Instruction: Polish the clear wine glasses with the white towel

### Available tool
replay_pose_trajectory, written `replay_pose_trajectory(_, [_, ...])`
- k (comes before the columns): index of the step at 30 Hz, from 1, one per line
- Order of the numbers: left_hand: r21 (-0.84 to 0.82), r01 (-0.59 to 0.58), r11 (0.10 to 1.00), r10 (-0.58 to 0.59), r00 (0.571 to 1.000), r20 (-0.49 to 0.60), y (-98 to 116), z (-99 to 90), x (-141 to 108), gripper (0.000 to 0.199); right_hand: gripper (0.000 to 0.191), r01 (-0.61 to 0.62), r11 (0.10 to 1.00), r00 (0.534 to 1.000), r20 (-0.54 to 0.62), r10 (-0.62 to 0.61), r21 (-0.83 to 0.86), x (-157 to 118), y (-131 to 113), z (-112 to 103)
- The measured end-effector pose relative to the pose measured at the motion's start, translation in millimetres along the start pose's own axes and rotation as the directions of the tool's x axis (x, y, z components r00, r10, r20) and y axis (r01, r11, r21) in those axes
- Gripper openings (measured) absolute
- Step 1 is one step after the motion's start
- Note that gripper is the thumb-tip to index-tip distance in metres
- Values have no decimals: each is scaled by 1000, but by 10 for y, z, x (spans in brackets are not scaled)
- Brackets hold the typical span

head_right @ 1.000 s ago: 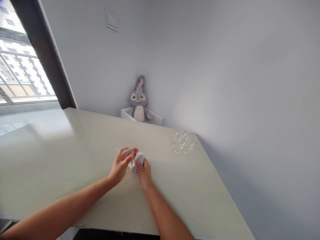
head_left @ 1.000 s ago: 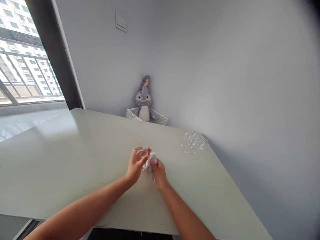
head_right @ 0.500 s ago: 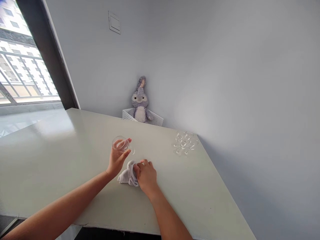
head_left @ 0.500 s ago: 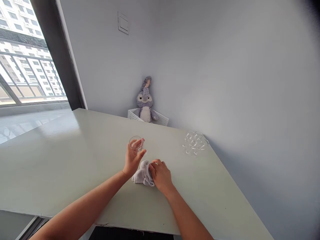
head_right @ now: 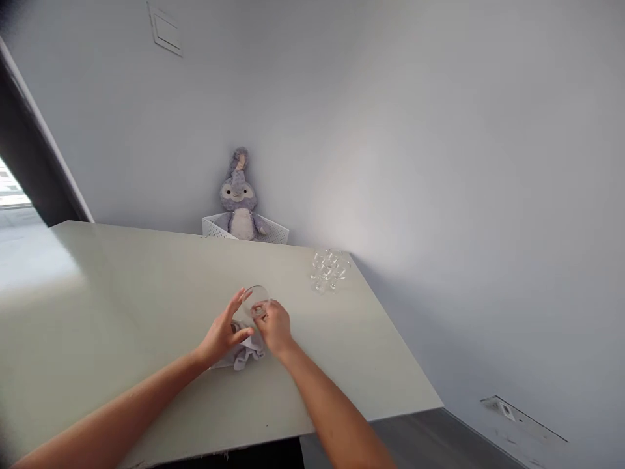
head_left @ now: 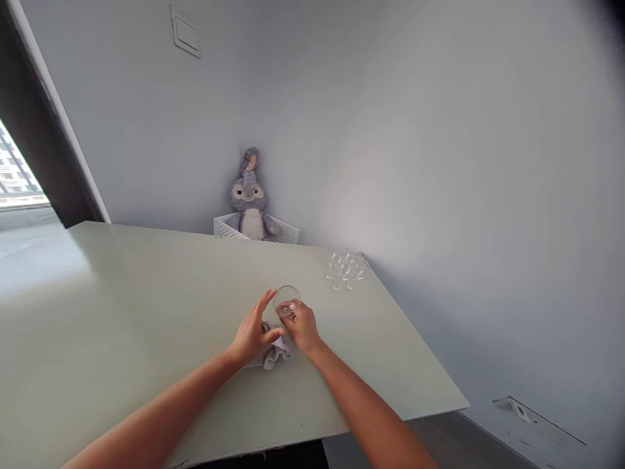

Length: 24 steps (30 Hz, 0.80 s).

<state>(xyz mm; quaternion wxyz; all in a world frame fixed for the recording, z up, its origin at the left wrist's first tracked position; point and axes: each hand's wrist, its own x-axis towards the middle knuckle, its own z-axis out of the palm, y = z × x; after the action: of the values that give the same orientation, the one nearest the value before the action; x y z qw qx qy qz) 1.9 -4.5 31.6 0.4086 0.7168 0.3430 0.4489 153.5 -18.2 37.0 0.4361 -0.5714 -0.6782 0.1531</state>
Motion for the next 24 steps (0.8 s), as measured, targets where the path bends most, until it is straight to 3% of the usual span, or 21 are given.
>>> replay_pose_trajectory(3, [31, 67, 997, -69, 995, 76, -78, 1, 8, 64, 25, -184, 982, 969, -162, 189, 43, -2, 367, -292])
replay_pose_trajectory(6, [18, 111, 994, -112, 988, 110, -123, 21, -2, 54, 38, -424, 906, 864, -300, 405, 2, -32, 790, -659])
replay_pose_trajectory(11, [17, 126, 992, -127, 981, 146, -156, 36, -17, 48, 38, -554, 832, 774, -389, 499, -35, -79, 1262, -1093])
replay_pose_trajectory(15, [13, 126, 992, -126, 974, 187, -211, 1, -8, 51, 38, -600, 798, 743, -402, 535, -47, -21, 1416, -1186])
replay_pose_trajectory(17, [-23, 135, 991, -125, 958, 257, -242, -38, 7, 59, 38, -612, 789, 734, -403, 547, -44, 32, 1460, -1194])
replay_pose_trajectory(21, [-83, 126, 989, -71, 875, 479, -267, -153, 65, 74, 38, -617, 787, 731, -394, 558, -31, 134, 1515, -1199])
replay_pose_trajectory(24, [-57, 102, 993, -52, 820, 570, -246, -237, 110, 79, 36, -610, 792, 734, -391, 556, -20, 186, 1532, -1195])
